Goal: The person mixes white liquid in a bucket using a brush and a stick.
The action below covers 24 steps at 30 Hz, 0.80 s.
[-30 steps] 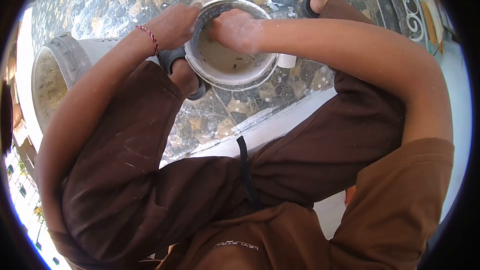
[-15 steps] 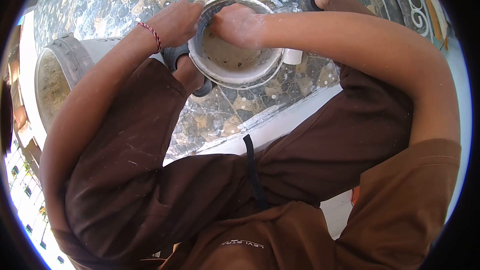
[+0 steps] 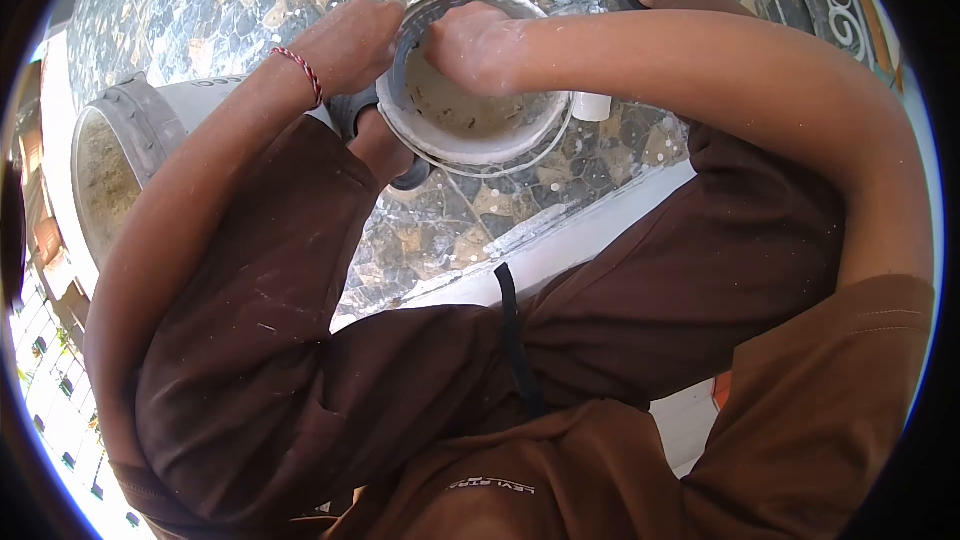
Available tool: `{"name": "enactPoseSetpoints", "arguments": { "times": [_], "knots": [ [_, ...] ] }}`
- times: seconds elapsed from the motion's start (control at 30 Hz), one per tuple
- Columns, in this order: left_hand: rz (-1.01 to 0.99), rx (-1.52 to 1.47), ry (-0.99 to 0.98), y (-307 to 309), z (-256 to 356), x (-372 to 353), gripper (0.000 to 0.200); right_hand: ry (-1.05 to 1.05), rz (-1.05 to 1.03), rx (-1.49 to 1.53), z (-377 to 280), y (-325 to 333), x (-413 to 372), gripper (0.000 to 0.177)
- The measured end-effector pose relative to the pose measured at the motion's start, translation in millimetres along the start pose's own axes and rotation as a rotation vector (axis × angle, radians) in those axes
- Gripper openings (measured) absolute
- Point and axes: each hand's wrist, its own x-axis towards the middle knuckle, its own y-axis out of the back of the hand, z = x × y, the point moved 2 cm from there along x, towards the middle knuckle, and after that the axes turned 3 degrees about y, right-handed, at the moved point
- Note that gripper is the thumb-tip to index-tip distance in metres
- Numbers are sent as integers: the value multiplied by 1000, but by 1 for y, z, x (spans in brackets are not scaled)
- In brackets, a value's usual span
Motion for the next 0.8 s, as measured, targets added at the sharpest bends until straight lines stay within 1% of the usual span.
{"name": "enactPoseSetpoints", "arguments": {
  "times": [0.03, 0.1, 0.13, 0.2, 0.23, 0.3, 0.33, 0.4, 0.43, 0.5, 0.53, 0.6, 0.63, 0.7, 0.73, 0.8],
  "knots": [
    [-1, 1, 0, 1, 1, 0, 20, 0, 1, 1, -3, -2, -2, 17],
    [-6, 14, 13, 3, 2, 0, 20, 79, -228, -38, -8, -12, -7, 17],
    [-7, 14, 12, 2, 1, 0, 20, 77, -228, -37, -9, -13, -6, 17],
    [12, 27, -34, 0, -1, 0, 20, 116, -166, 76, -11, -16, -4, 19],
    [9, 22, -38, 0, 1, -1, 20, 115, -172, 80, -10, -16, -2, 19],
    [0, 19, -1, 2, 2, -1, 20, 65, 65, 105, -2, -6, 5, 21],
    [4, 17, 1, 2, 1, 0, 20, 65, 64, 101, 2, -8, 8, 21],
    [33, 50, -17, 1, 0, 0, 22, 23, 196, 11, 5, -12, 12, 21],
    [33, 49, -14, 1, -1, 0, 22, 26, 196, 11, 2, -8, 10, 21],
    [76, 55, -77, 2, -2, -1, 25, 22, -170, -126, -7, -2, 2, 21],
    [75, 54, -74, 1, -2, -1, 25, 24, -170, -126, -10, -7, -1, 21],
    [103, 70, -30, 1, -2, -1, 27, 116, -253, -48, -15, -18, -6, 20],
    [102, 66, -31, 0, -2, 0, 27, 116, -257, -46, -14, -20, -2, 20],
    [88, 31, -16, -1, -3, 1, 51, 70, -191, 60, -8, -18, 9, 21],
    [89, 29, -20, 0, -2, 1, 51, 65, -193, 61, -5, -15, 8, 21],
    [57, 46, -20, 0, -3, 1, 47, 76, 85, 33, 2, -1, 7, 21]
  ]
}}
